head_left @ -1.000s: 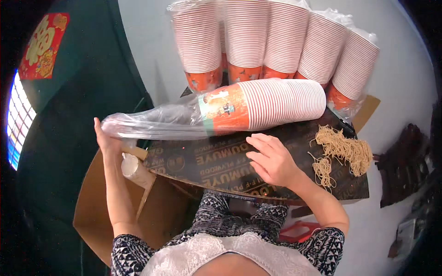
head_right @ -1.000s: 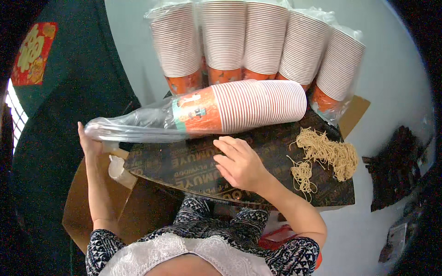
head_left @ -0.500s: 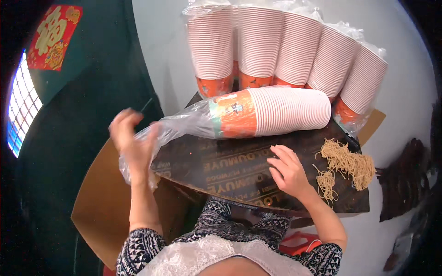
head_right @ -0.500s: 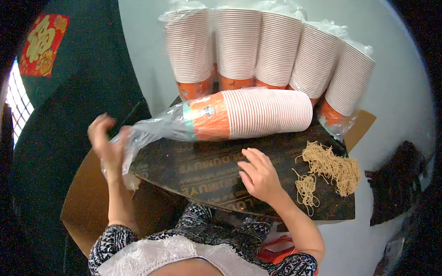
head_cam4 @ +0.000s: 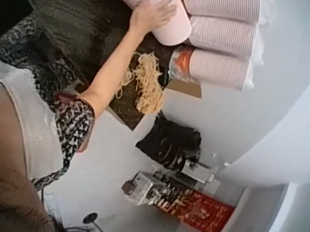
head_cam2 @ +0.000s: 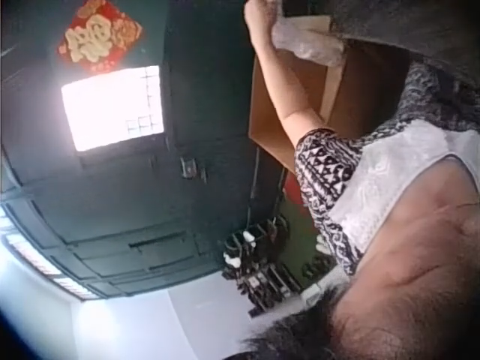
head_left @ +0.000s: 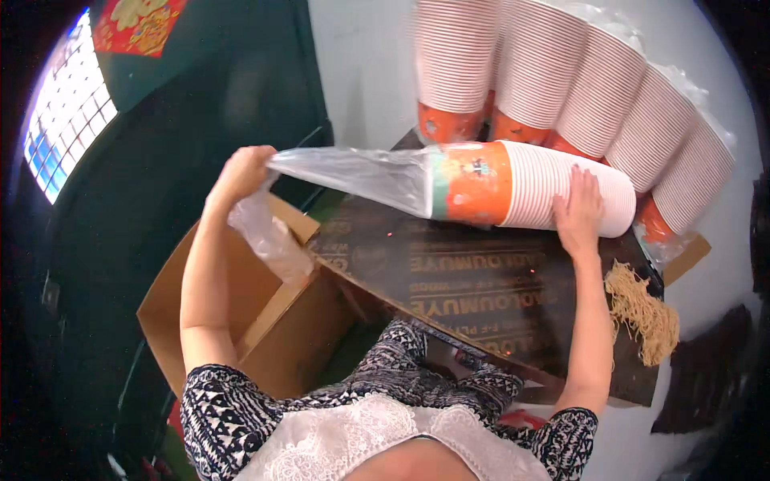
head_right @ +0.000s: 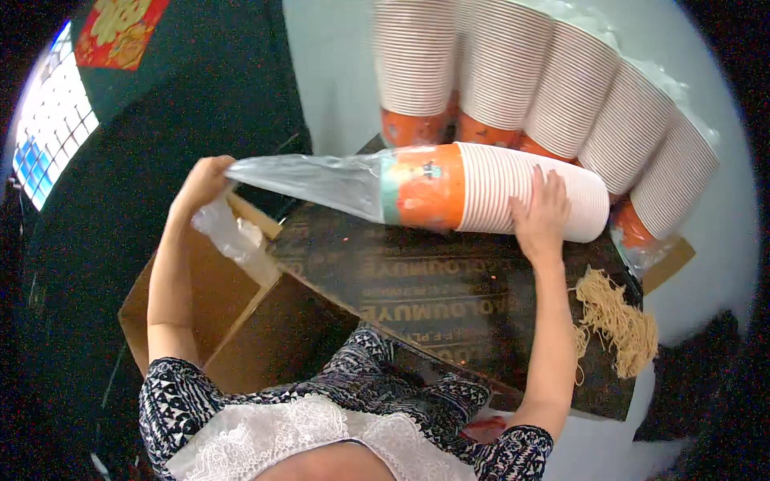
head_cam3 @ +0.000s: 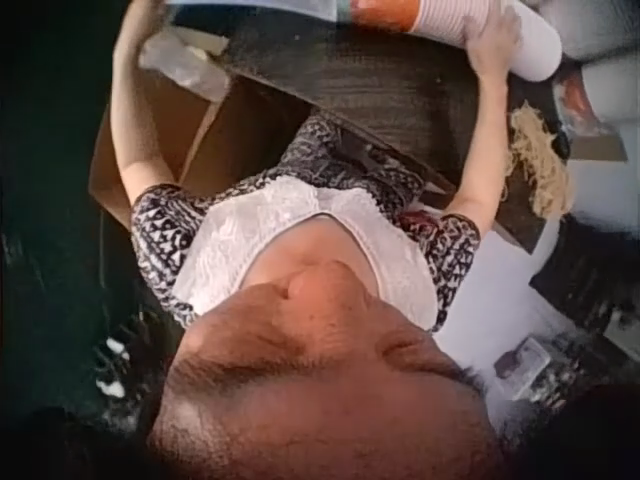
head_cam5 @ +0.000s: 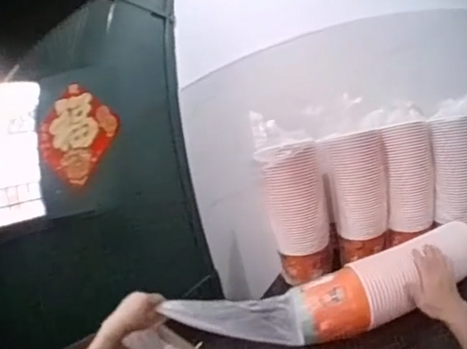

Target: The recorder unpacks stacks of paper cups from plastic bags and organizes them into a cardboard box.

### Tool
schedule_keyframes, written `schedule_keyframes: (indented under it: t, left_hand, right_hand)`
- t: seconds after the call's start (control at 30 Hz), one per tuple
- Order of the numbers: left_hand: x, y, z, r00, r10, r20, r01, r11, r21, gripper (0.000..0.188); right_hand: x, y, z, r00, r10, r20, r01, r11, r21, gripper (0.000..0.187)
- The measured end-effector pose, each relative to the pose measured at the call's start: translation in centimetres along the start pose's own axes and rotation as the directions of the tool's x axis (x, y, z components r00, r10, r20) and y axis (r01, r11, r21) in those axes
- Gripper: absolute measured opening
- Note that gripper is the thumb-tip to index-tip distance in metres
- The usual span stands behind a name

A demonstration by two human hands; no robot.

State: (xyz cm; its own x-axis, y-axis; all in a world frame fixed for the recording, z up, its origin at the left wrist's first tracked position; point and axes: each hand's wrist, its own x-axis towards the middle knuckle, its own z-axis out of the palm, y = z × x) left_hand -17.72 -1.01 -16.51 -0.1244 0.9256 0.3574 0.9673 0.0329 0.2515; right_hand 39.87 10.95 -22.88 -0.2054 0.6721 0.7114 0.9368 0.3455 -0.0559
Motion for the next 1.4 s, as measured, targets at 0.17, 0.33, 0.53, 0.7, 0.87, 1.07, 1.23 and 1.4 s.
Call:
schedule_keyframes:
  t: [0.17,0.33,0.53,0.7,0.87,1.07,1.23,1.4]
  left_hand:
    - [-9.4,-12.4,-9.1,0.815,-0.369,-0.447,0.46,0.881,0.112,0.034]
    - [-23.2,-15.4,-13.2,0.71,-0.7,-0.079,0.699,0.714,-0.049,0.04]
    - [-30.1,3.1,-8.1,0.866,-0.106,0.489,0.492,0.363,-0.791,0.066]
    - [-29.7,9.1,-3.3,0.96,0.004,0.28,0.26,-0.387,-0.885,0.096]
    - [-25.0,1.8,8.0,0.768,-0.348,0.538,0.555,-0.056,-0.83,0.052]
    - [-24.2,-3.4,17.9,0.415,-0.819,0.395,0.247,-0.317,-0.916,0.01]
    - [-26.4,-4.5,19.3,0.555,-0.779,-0.292,0.605,0.619,-0.5,0.038]
    - [-26.0,3.3,16.0,0.789,-0.613,0.029,0.613,0.79,0.017,0.063]
  right_hand:
    - [1.0,-0.1,0.8,0.998,0.038,0.042,-0.032,0.992,-0.125,0.063]
    - [1.4,-0.1,1.4,0.998,0.037,0.053,-0.024,0.975,-0.22,0.064]
    - [0.7,0.7,1.5,1.0,-0.017,-0.014,0.013,0.974,-0.227,0.062]
    - [0.4,0.6,1.4,0.999,-0.05,-0.023,0.044,0.981,-0.189,0.061]
    - [0.2,1.0,0.8,0.997,-0.062,-0.038,0.053,0.977,-0.205,0.061]
    - [0.3,0.1,0.7,0.999,-0.019,0.033,0.024,0.986,-0.167,0.065]
    - [0.9,-1.1,-0.5,0.998,0.0,0.068,0.006,0.996,-0.094,0.062]
    - [1.0,2.1,-1.6,0.996,-0.006,-0.085,0.009,0.999,0.039,0.051]
